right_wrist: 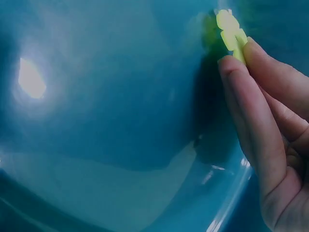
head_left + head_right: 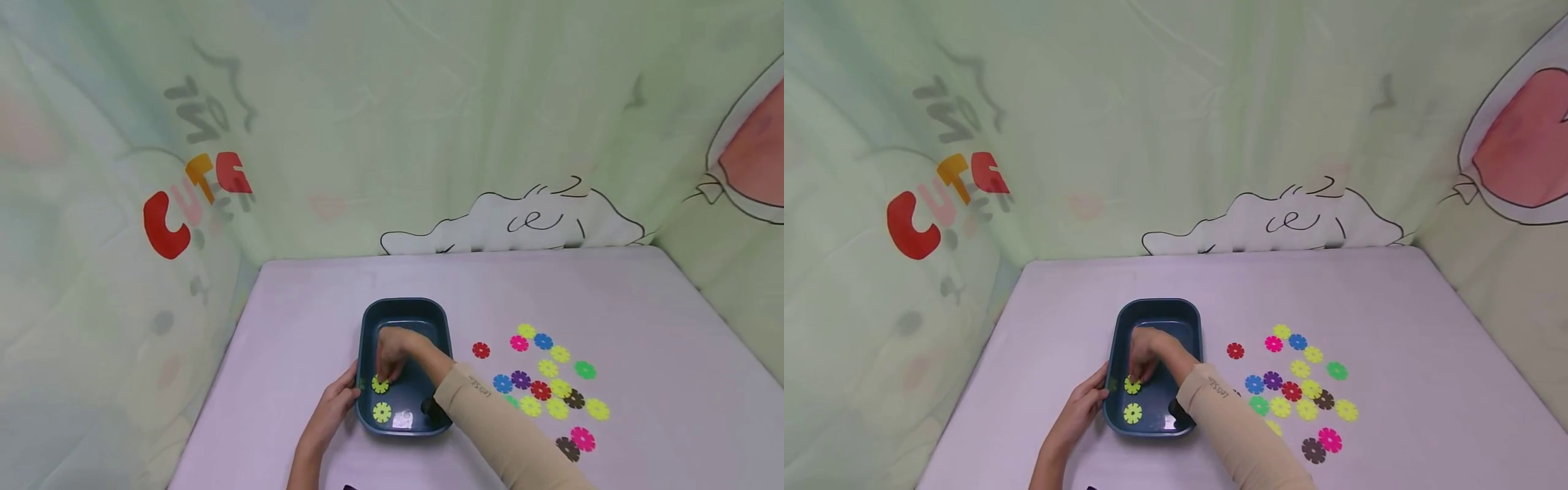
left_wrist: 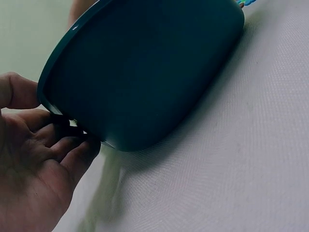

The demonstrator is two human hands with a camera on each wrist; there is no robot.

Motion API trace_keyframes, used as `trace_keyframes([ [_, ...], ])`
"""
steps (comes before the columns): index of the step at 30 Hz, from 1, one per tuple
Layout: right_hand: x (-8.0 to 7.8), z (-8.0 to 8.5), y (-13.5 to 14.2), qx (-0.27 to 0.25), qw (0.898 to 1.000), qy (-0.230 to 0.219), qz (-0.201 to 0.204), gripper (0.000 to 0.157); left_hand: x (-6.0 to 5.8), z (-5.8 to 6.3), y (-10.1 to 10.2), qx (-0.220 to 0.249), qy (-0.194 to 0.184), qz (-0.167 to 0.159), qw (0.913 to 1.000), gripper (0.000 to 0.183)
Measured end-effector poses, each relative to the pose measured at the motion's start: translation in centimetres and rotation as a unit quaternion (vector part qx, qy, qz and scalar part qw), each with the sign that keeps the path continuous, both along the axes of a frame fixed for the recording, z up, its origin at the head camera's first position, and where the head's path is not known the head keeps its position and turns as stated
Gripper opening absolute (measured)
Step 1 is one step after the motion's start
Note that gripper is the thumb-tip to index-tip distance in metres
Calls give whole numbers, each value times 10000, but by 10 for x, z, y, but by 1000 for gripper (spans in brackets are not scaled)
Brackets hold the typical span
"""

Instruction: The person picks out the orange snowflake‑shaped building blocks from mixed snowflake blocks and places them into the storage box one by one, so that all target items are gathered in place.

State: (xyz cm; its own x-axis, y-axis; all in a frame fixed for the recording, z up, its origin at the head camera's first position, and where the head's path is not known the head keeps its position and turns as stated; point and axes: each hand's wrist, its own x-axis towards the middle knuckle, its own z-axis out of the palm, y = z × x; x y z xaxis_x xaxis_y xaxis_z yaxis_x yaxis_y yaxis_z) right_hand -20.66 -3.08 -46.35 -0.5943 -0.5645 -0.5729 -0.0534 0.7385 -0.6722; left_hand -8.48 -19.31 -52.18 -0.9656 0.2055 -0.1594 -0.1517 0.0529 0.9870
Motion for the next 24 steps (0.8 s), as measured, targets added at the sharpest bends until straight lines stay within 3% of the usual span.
trace_keyframes([
  [5, 2, -3, 0, 40, 9998, -172, 34, 2, -1, 0, 1, 10, 22, -25, 10000, 61],
  [15, 17, 0, -8, 68, 9991, 415, -42, 11, 2, 2, 0, -86, -10, -40, 10000, 60],
  [24, 22, 3, -8, 53, 9977, 651, -187, 11, 0, 5, 1, -65, 29, -26, 10000, 60],
])
